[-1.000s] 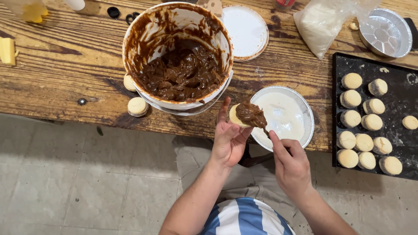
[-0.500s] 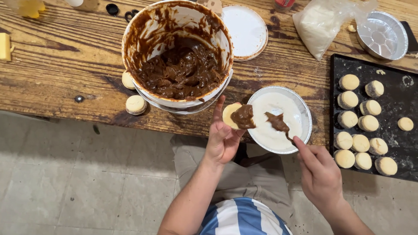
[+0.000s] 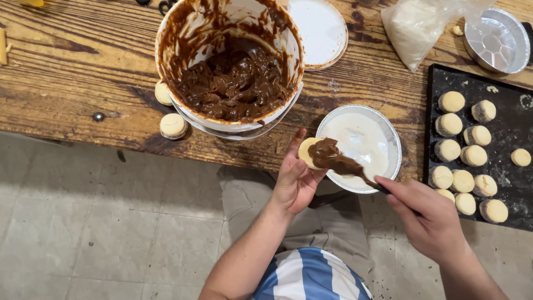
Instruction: Assembling sandwich cookies by spreading filling between two halves and rolling the edges in coconut flakes.
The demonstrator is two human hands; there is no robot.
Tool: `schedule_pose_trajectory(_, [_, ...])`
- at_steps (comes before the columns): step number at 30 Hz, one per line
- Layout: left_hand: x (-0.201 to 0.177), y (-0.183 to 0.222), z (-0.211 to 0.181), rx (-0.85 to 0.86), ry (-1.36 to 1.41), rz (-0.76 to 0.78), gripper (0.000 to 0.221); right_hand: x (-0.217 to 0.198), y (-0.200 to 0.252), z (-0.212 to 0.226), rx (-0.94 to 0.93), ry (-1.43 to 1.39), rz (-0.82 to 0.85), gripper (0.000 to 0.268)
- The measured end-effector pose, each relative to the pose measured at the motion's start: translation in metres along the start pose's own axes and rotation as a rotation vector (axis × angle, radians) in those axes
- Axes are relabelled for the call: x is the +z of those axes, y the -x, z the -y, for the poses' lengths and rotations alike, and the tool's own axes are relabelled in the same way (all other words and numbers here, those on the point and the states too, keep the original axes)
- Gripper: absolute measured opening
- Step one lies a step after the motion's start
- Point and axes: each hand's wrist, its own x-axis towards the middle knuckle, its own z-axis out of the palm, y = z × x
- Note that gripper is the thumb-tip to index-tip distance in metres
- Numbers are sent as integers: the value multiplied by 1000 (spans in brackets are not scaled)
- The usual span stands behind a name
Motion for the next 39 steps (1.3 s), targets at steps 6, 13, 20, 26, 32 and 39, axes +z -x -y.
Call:
schedule_pose_trajectory(6, [2,1,-1,-33,-68,31,98,6,-32,3,-240,236,-18,39])
schedule_pose_trajectory(13, [9,4,-12,-130,-32,96,99,14,-31,11,-164,212,-116,34])
schedule_pose_trajectory(20, [-2,2,-13,-173,86,205,110,18,-27,22,377,-150,-152,35])
schedule_pose_trajectory(26, [-3,1,-15,-178,33,172,107,16,-21,20,369,-103,-67,34])
schedule_pose_trajectory(32, [-13,-2,-9,-89,-31,70,99,17,-10,14,47,108,-63,36])
schedule_pose_trajectory(39, [-9,-2,-4,14,-13,14,82,29,-4,-16,-273,442,-171,41])
